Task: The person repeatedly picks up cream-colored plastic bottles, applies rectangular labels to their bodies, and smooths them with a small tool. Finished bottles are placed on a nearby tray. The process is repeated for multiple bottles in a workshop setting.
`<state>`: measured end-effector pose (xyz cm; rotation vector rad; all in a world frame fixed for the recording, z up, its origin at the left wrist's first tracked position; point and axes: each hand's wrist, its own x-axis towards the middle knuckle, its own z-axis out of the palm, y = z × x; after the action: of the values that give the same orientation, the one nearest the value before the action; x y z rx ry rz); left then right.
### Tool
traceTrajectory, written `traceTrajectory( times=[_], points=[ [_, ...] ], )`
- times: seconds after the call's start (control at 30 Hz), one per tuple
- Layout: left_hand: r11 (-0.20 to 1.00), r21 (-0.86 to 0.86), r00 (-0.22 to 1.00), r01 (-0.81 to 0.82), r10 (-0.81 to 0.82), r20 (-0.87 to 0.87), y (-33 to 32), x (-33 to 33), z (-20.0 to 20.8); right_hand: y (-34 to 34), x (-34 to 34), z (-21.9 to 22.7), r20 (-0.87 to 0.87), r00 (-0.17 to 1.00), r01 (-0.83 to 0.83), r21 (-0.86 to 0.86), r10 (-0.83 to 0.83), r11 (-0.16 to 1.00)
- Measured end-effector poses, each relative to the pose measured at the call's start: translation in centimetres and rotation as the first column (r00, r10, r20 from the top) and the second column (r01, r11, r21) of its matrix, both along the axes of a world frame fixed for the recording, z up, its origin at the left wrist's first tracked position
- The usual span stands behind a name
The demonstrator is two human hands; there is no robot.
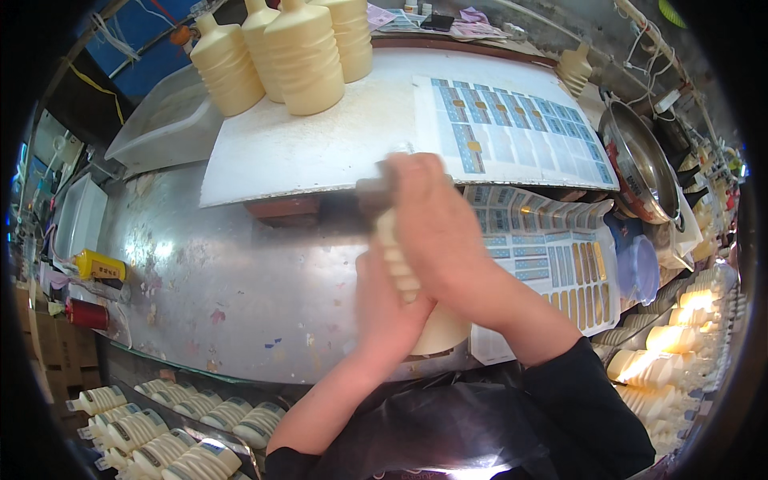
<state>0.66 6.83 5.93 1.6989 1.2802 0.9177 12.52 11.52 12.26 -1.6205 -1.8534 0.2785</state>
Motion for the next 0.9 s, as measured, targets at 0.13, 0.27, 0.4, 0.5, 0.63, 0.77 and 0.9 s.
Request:
traceTrajectory(
  times=[0.13,0.27,0.4,0.5,0.63,0.77,0.9],
  points=[
    [0.997,-0.031,0.996,-0.064,0.063,-0.06,-0.6,-0.1,-0.3,-0.2,3.9,-2.3,-0.062,0.997,0.048,0.118,-0.041,0.992],
    [0.978,0.21,0.961,0.005,0.053,-0.272,-0.9,0.1,0.3,-0.4,5.9,-4.0,-0.147,0.989,0.052,0.152,-0.03,0.987],
    [0.998,-0.01,0.976,0.056,-0.057,-0.212,-0.6,0.2,0.6,-0.2,7.1,-5.8,-0.235,0.971,0.076,0.16,-0.037,0.984],
    [0.998,-0.025,0.992,0.053,-0.055,-0.11,-0.3,-0.1,-0.5,-0.1,7.7,-7.1,-0.307,0.95,0.095,0.145,-0.047,0.985],
    [1.0,-0.01,1.0,0.014,-0.015,-0.012,-0.2,-0.1,-1.3,0.3,8.0,-8.5,-0.317,0.947,0.123,0.179,-0.061,0.976],
    [0.99,-0.138,0.975,-0.036,0.065,0.211,-0.5,-0.2,-1.5,0.0,8.0,-6.5,-0.365,0.93,0.109,0.207,-0.026,0.972],
    [0.973,-0.231,0.974,0.003,0.05,0.221,-0.4,0.8,1.0,-0.4,6.9,-4.1,-0.392,0.92,0.081,0.152,-0.015,0.985]
  ],
)
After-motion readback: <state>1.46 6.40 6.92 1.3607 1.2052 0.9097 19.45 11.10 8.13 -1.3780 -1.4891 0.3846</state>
